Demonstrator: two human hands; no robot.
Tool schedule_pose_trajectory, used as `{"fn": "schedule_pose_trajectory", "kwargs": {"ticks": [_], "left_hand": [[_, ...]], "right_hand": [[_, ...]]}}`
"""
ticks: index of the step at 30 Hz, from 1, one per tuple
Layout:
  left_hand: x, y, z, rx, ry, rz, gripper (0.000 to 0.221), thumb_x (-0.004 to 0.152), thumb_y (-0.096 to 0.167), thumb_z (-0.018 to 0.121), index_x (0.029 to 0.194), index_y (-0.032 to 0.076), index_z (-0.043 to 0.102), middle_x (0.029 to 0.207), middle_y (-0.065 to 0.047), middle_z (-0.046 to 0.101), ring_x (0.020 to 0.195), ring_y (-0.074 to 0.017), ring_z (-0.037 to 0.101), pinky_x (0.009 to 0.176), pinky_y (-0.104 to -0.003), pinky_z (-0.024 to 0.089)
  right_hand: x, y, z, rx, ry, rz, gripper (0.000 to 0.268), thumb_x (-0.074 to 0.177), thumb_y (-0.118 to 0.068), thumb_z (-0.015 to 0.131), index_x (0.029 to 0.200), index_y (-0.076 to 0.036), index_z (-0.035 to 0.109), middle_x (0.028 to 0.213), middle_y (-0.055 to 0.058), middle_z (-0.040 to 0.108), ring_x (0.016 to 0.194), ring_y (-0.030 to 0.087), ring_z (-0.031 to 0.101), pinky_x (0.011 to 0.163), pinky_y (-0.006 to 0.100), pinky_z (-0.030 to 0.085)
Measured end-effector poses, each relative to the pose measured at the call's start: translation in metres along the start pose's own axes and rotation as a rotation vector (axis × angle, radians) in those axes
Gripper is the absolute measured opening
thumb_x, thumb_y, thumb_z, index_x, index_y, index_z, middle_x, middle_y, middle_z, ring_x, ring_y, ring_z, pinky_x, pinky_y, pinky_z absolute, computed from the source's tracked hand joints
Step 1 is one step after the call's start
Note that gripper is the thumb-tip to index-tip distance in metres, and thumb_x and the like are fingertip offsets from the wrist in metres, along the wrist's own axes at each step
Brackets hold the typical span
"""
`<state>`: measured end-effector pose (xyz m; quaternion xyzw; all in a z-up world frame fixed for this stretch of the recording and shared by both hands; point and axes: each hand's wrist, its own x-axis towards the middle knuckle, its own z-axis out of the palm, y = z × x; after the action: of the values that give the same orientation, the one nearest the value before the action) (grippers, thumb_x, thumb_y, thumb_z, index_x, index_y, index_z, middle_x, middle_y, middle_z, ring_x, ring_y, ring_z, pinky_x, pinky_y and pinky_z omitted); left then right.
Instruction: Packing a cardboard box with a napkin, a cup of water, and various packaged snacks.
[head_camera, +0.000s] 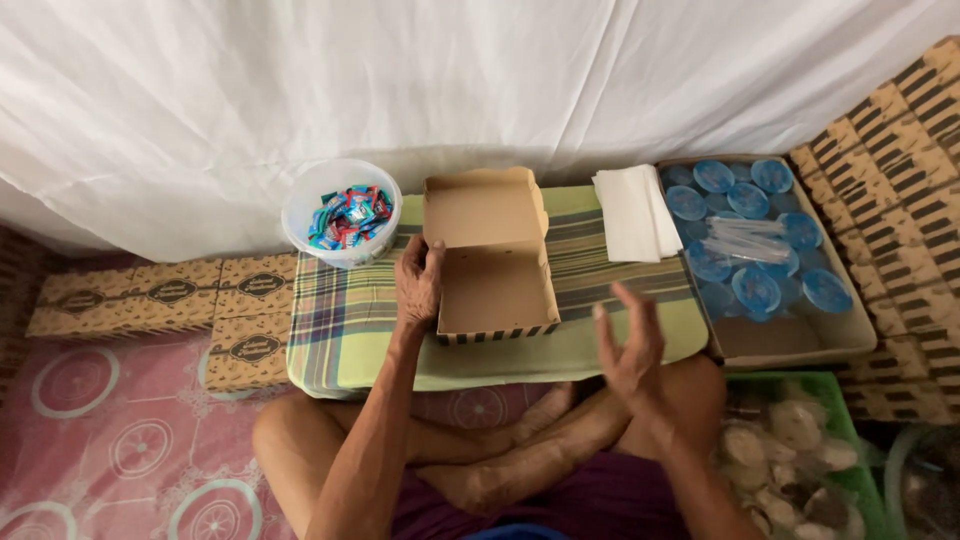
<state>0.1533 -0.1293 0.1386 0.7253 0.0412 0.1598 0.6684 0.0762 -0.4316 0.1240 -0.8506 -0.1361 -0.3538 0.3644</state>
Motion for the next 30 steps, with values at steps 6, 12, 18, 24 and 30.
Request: {"fn": "schedule_pose_trajectory", "kwargs": {"ticks": [6,12,18,24,30], "left_hand": [[-0.002,0.01,-0.001,-0.002,0.019,-0.005,0.032,0.099,0.034,0.063,0.096,0.002,0.068,0.078,-0.017,0.06,0.081,-0.0242,0.059,0.078,-0.045,0.051],[0.0,0.003,-0.003,-0.003,0.012,-0.001,0.033,0.1,0.037,0.061,0.094,0.005,0.069,0.074,-0.015,0.059,0.078,-0.022,0.058,0.075,-0.042,0.051],[-0.001,0.01,-0.003,0.036,0.013,0.018,0.036,0.101,0.04,0.059,0.091,0.006,0.066,0.072,-0.016,0.057,0.073,-0.0241,0.057,0.072,-0.042,0.05],[-0.006,0.026,-0.003,0.009,0.016,0.012,0.036,0.102,0.04,0.058,0.092,0.007,0.066,0.072,-0.014,0.055,0.074,-0.0227,0.054,0.071,-0.041,0.049],[-0.003,0.016,-0.002,-0.007,0.019,-0.009,0.033,0.102,0.038,0.058,0.094,0.007,0.066,0.074,-0.014,0.056,0.077,-0.0233,0.055,0.073,-0.042,0.049]], "right_hand": [[0.064,0.032,-0.013,-0.177,-0.078,-0.112,0.038,0.095,-0.008,0.075,0.13,0.001,0.064,0.113,0.019,0.061,0.104,0.044,0.066,0.09,0.055,0.053],[0.085,0.07,-0.009,-0.211,-0.204,-0.077,0.041,0.101,-0.021,0.075,0.132,0.003,0.064,0.112,0.025,0.065,0.103,0.047,0.068,0.084,0.053,0.057],[0.087,0.08,0.002,-0.259,-0.248,0.015,0.039,0.097,-0.021,0.079,0.126,0.003,0.069,0.108,0.025,0.069,0.099,0.044,0.071,0.08,0.05,0.059],[0.081,0.094,0.008,-0.178,-0.181,0.052,0.017,0.092,-0.013,0.084,0.103,-0.004,0.074,0.109,0.019,0.071,0.104,0.042,0.069,0.086,0.049,0.058],[0.08,0.104,0.011,-0.174,-0.14,0.121,0.014,0.091,-0.019,0.086,0.096,-0.011,0.076,0.113,0.011,0.073,0.109,0.036,0.068,0.092,0.046,0.056]]}}
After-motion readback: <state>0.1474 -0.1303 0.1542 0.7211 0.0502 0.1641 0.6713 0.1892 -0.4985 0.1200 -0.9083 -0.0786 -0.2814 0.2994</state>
